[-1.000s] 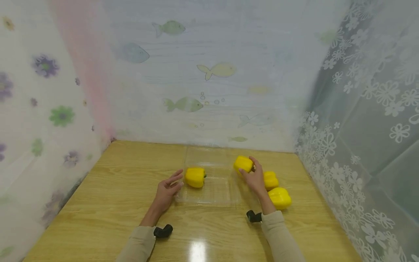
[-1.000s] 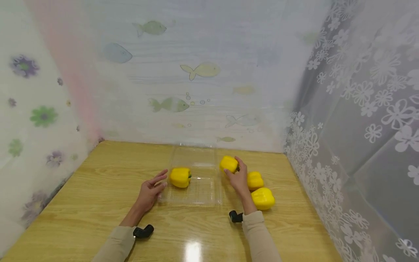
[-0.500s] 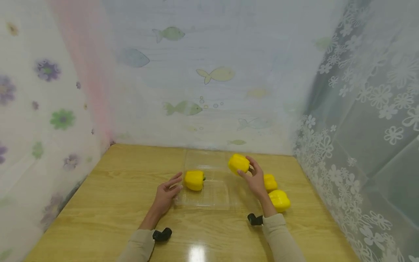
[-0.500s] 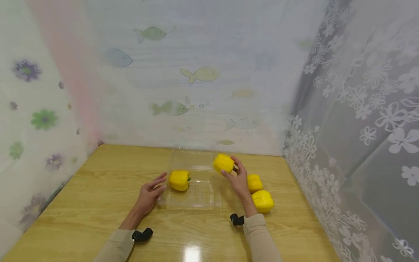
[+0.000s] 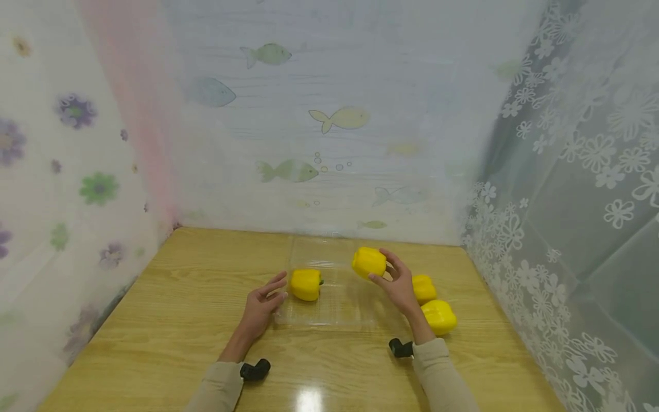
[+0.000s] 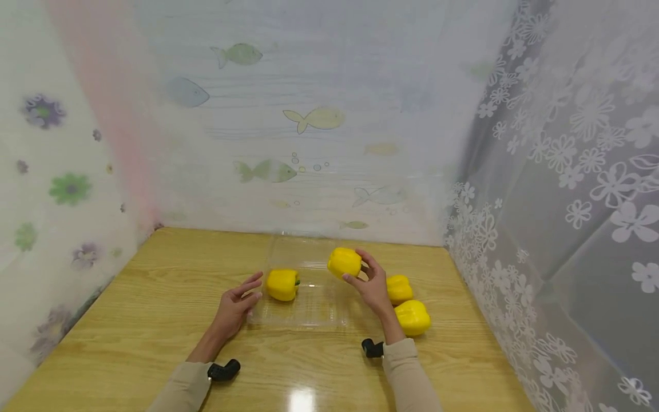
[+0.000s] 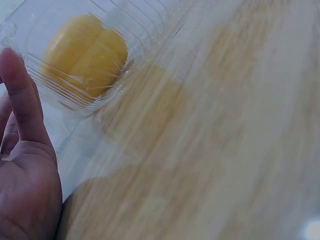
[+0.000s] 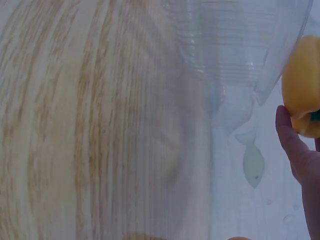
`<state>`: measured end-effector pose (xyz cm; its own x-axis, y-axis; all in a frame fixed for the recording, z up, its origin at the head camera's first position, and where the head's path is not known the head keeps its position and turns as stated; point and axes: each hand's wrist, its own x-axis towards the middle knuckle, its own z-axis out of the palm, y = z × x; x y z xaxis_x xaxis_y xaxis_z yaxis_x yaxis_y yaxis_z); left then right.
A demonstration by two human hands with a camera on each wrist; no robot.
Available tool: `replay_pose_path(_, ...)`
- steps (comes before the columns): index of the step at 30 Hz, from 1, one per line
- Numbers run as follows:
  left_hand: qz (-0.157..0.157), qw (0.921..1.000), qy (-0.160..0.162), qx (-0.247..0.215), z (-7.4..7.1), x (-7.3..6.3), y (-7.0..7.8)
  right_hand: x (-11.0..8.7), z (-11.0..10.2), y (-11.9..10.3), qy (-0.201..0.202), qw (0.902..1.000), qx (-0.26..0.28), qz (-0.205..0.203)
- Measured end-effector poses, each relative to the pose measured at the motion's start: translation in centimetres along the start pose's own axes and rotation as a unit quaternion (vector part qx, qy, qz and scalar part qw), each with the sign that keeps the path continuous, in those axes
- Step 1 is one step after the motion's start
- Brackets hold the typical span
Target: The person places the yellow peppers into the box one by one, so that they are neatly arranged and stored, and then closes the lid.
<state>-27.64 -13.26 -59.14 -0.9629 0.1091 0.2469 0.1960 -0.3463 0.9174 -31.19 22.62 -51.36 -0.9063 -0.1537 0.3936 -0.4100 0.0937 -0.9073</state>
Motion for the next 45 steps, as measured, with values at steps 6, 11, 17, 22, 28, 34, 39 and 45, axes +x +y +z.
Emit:
replay_pose_path(6, -0.006, 0.9999, -0.003, 0.008, 0.2, -0.1, 0.1, -0.2, 0.0, -0.1, -0.02, 0.9995, 0.023, 0.002)
replay_pose_path(11, -0.004, 0.9999, -0.002, 0.011, 0.2, 0.1, 0.2, -0.2, 0.3, -0.4, -0.046, 0.9987, 0.022, -0.01)
replay_pose_path(17, -0.001, 1.0, -0.002, 0.01, 0.1, 0.2, 0.2, -0.3, 0.9, -0.7, -0.07, 0.9973, 0.023, 0.004)
replay_pose_path(22, -0.004, 0.9999, -0.001, 0.014, -0.1, 0.1, 0.0, -0.4, 1.5, -0.9, -0.095, 0.995, 0.028, 0.018)
replay_pose_path(28, -0.003, 0.9999, -0.001, 0.01, 0.0, 0.1, 0.1, -0.4, 2.0, -0.8, -0.106, 0.9941, 0.022, 0.006)
replay_pose_path(34, -0.004, 1.0, -0.002, 0.009, 0.0, 0.1, 0.0, -0.5, 2.5, -0.9, -0.118, 0.9928, -0.009, 0.019)
replay_pose_path(39, 0.003, 0.9999, -0.004, 0.014, -0.1, 0.1, -0.2, -0.5, 2.8, -1.1, -0.129, 0.9902, -0.043, 0.032)
replay_pose_path(45, 0.007, 0.9999, -0.011, 0.01, -0.2, 0.1, -0.1, -0.3, 3.1, -1.5, -0.136, 0.9883, -0.052, 0.046)
